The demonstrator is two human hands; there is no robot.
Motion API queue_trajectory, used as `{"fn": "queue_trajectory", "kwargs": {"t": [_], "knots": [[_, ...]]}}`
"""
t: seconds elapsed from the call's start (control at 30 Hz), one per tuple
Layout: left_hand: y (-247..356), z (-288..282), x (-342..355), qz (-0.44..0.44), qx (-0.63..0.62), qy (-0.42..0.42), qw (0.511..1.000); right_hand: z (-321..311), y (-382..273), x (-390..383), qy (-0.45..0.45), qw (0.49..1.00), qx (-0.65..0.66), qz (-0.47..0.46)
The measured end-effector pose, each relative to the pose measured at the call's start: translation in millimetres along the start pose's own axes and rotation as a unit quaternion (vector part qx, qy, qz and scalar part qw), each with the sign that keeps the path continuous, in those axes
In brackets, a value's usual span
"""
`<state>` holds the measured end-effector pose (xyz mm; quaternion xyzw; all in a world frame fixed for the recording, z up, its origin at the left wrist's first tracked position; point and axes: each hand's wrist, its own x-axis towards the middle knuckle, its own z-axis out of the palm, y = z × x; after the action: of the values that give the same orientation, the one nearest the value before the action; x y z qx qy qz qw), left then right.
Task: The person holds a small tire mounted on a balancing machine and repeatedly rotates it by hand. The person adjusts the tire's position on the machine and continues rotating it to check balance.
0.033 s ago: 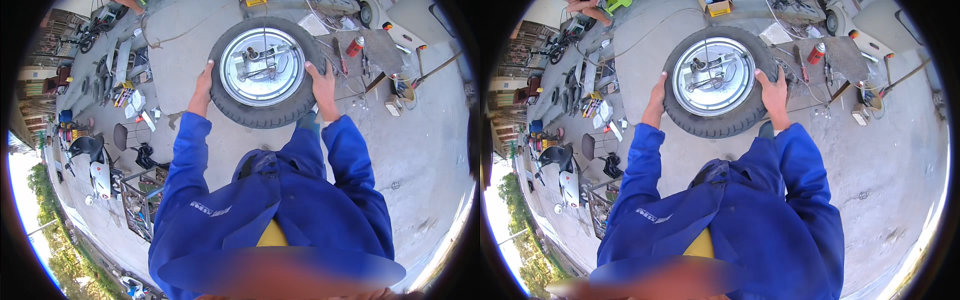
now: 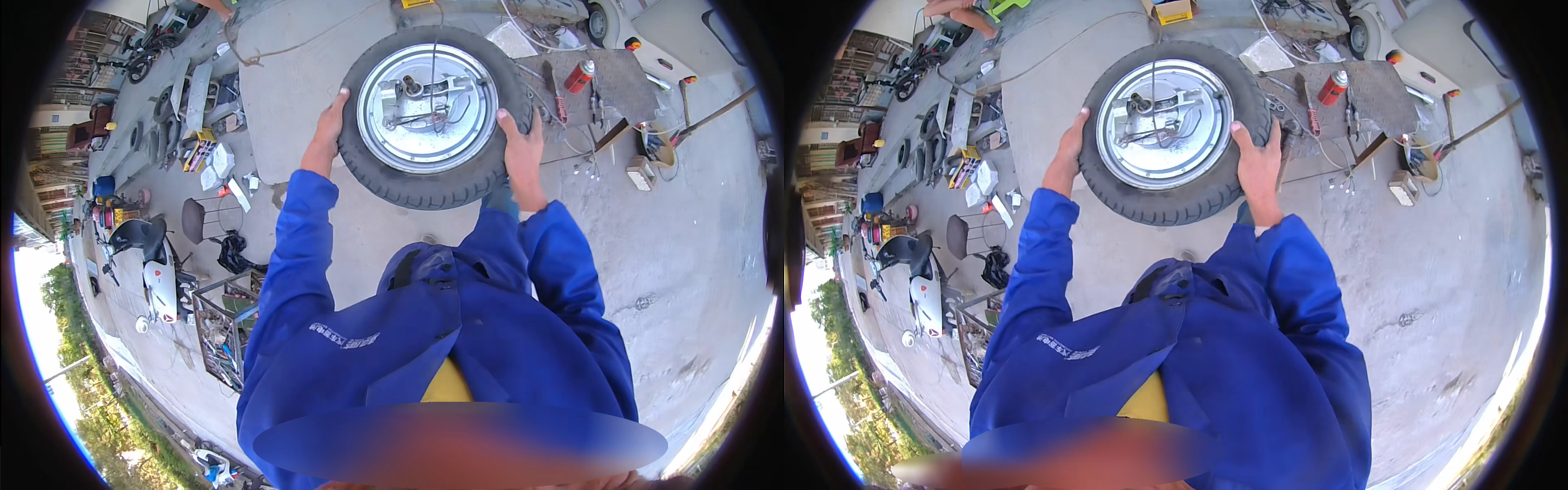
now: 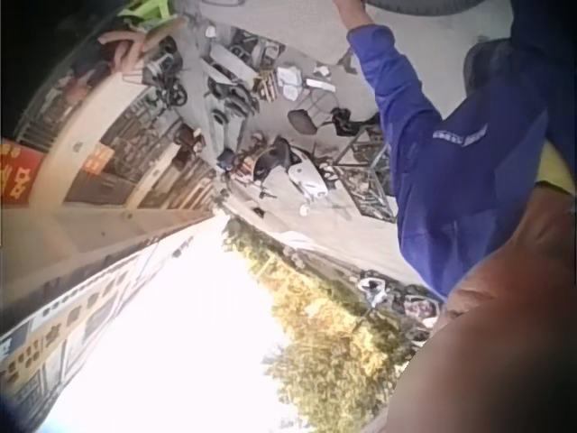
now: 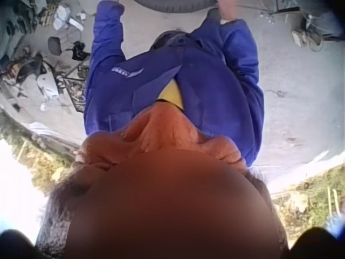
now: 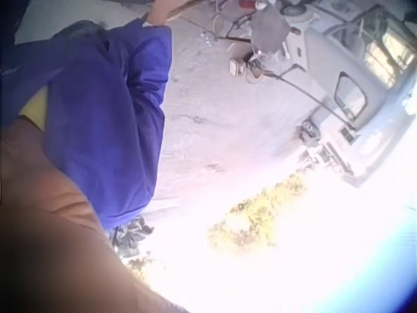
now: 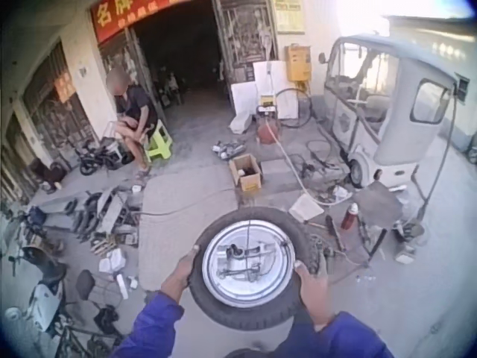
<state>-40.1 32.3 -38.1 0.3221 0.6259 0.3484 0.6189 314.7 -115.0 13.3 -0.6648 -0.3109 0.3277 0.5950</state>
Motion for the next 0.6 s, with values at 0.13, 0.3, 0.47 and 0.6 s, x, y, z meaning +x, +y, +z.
{"fn": "queue_trajectory", "kwargs": {"t": [0.13,0.3,0.47,0.6], "knots": [[24.5,7.8,20.2,0.0,0.04,-0.056,0.998,-0.1,0.8,-33.0,0.034,0.999,-0.001,-0.004],[-1.3,7.1,-7.9,0.042,-0.071,-0.012,0.996,-7.2,8.1,-7.1,-0.022,1.0,-0.01,-0.015],[-67.0,35.1,-93.5,0.1,-0.177,0.126,0.971,-8.3,-6.7,120.5,-0.242,0.97,-0.034,0.011],[-129.0,88.9,-138.5,0.063,-0.234,0.255,0.936,53.4,-1.9,219.0,-0.425,0.901,-0.079,0.025]]}}
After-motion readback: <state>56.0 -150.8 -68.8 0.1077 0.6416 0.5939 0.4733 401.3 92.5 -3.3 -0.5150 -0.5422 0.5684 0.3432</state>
